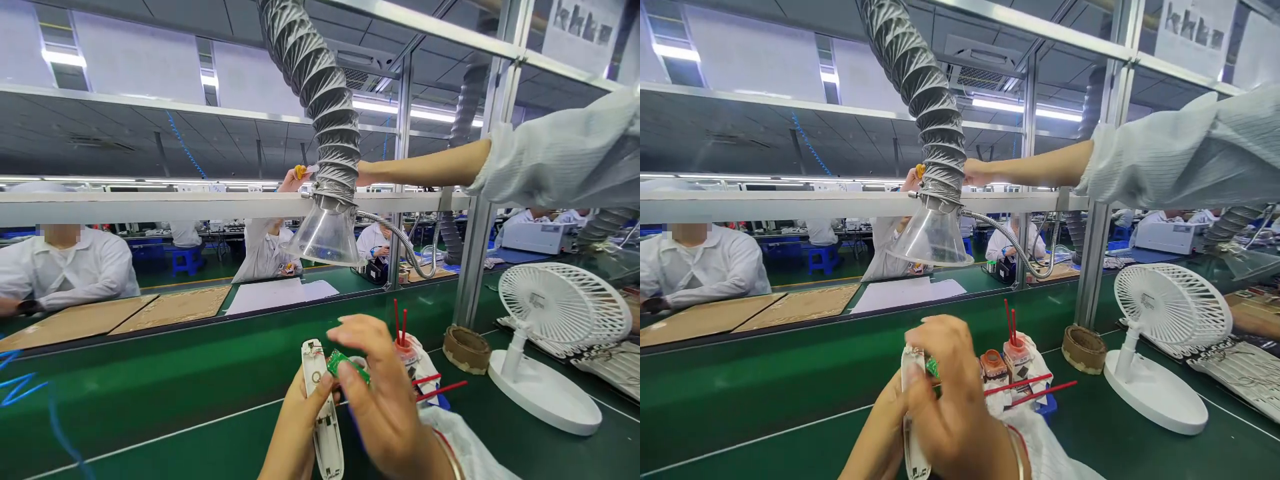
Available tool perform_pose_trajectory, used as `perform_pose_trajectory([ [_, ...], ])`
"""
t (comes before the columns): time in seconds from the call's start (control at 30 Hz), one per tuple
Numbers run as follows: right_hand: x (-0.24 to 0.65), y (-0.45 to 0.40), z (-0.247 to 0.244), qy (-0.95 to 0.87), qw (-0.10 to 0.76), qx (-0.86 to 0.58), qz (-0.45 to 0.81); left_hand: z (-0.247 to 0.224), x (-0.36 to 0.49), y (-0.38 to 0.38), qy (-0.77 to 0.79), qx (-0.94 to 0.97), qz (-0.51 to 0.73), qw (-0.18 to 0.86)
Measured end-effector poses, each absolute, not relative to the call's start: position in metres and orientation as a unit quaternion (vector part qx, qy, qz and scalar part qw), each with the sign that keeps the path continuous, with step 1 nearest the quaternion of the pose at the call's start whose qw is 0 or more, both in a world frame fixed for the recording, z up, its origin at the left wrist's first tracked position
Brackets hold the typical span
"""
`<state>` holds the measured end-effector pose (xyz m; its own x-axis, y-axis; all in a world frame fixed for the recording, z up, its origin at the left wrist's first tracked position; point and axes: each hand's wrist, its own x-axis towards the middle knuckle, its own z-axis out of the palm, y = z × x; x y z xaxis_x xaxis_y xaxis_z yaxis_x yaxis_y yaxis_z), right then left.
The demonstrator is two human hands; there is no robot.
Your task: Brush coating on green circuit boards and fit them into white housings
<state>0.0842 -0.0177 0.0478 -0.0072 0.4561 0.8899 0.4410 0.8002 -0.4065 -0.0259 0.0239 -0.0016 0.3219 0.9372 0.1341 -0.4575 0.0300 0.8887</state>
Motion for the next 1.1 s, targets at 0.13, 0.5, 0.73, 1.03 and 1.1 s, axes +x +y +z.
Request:
perform_pose_trajectory([
  [0.13,0.120,0.010,0.027,-0.614,0.598,-0.443,0.262,-0.004,-0.032,0.024,0.280,0.419,0.521,0.688],
  [0.5,0.138,0.024,-0.002,-0.530,0.444,-0.321,0.647,-0.005,-0.038,0.031,0.325,0.486,0.528,0.616],
  [0.73,0.144,0.031,-0.009,-0.497,0.446,-0.296,0.683,-0.003,-0.042,0.038,0.337,0.500,0.530,0.597],
  [1.03,0.148,0.031,-0.008,-0.489,0.431,-0.279,0.705,-0.006,-0.045,0.042,0.420,0.613,0.499,0.446],
  [1.1,0.147,0.030,-0.007,-0.492,0.436,-0.279,0.701,-0.009,-0.044,0.043,0.436,0.646,0.486,0.396],
])
